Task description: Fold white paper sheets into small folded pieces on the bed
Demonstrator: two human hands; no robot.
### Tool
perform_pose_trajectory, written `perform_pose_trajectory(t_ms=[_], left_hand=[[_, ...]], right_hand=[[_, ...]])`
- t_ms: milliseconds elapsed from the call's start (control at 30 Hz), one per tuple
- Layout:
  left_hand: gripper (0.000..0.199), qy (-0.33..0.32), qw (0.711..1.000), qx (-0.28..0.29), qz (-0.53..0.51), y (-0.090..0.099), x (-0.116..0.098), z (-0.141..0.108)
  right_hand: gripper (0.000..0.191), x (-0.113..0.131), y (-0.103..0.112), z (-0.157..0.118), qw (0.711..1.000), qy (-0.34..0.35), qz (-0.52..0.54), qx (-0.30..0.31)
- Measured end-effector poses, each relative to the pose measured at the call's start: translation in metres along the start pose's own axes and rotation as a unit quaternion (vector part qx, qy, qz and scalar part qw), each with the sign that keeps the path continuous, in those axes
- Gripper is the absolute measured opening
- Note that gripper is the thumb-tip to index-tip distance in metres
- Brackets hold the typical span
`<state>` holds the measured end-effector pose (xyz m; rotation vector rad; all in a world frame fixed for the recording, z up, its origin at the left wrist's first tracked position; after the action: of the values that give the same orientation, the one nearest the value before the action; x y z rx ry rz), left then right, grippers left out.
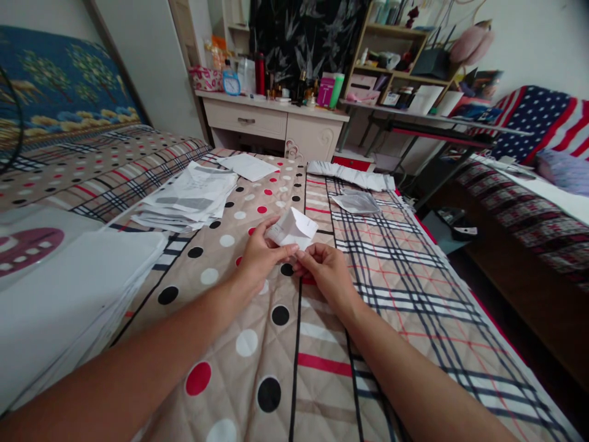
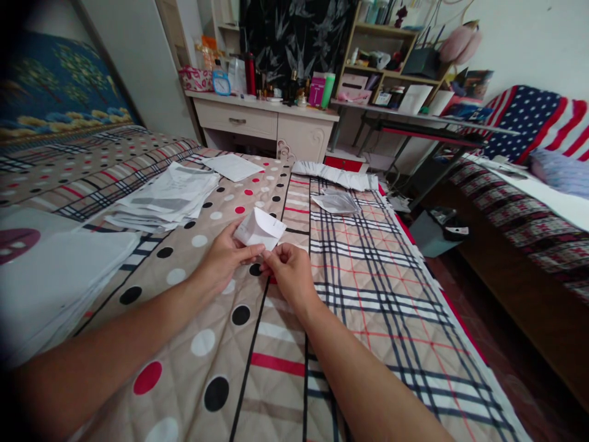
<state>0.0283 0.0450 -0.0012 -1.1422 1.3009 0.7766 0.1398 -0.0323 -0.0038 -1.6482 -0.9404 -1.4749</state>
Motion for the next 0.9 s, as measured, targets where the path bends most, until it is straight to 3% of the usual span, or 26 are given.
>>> perform_pose_trajectory(t_ms=[233, 333, 433, 567, 700, 800, 900], left_hand=[[0.082, 0.012, 0.999, 0.012, 0.04, 0.001, -0.001, 0.001], [0.081, 0.028, 0.997, 0.028, 0.061, 0.001, 0.0, 0.001], [0.079, 0.03, 0.994, 0.055, 0.091, 0.0, 0.001, 0.001], [0.075, 0.008, 0.991, 0.085, 0.099, -0.003, 0.0, -0.001], [0.069, -0.02, 0.989, 0.089, 0.118, -0.007, -0.003, -0.004], [0.063, -0.034, 0.983, 0.11, 0.142, -0.011, -0.002, -0.006], [0.048, -0.024, 0.977, 0.134, 0.164, -0.013, 0.003, -0.005]], right_hand=[[0.034, -0.001, -0.004, -0.003, 0.999, -0.035, -0.012, 0.034], [0.037, 0.002, 0.006, -0.002, 0.999, -0.03, -0.029, -0.013], [0.049, 0.009, 0.018, 0.0, 0.998, 0.005, 0.011, -0.068], [0.051, 0.017, 0.018, 0.0, 0.996, 0.063, 0.044, -0.052], [0.058, 0.025, 0.019, -0.002, 0.983, 0.159, -0.056, -0.067], [0.045, 0.029, 0.017, -0.004, 0.959, 0.226, -0.152, -0.079], [0.029, 0.027, 0.017, -0.005, 0.95, 0.236, -0.186, -0.081]])
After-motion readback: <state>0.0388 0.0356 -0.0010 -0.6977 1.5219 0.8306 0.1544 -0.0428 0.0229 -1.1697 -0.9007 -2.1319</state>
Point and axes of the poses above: each hand's wrist, its own z-axis towards the middle knuckle, its own y-axis out of the back of the hand, x = y × z, the point moved 7 cm from there along z, towards the middle knuckle, and after that the axes turned 6 degrees about -x, right-handed, at the moved point
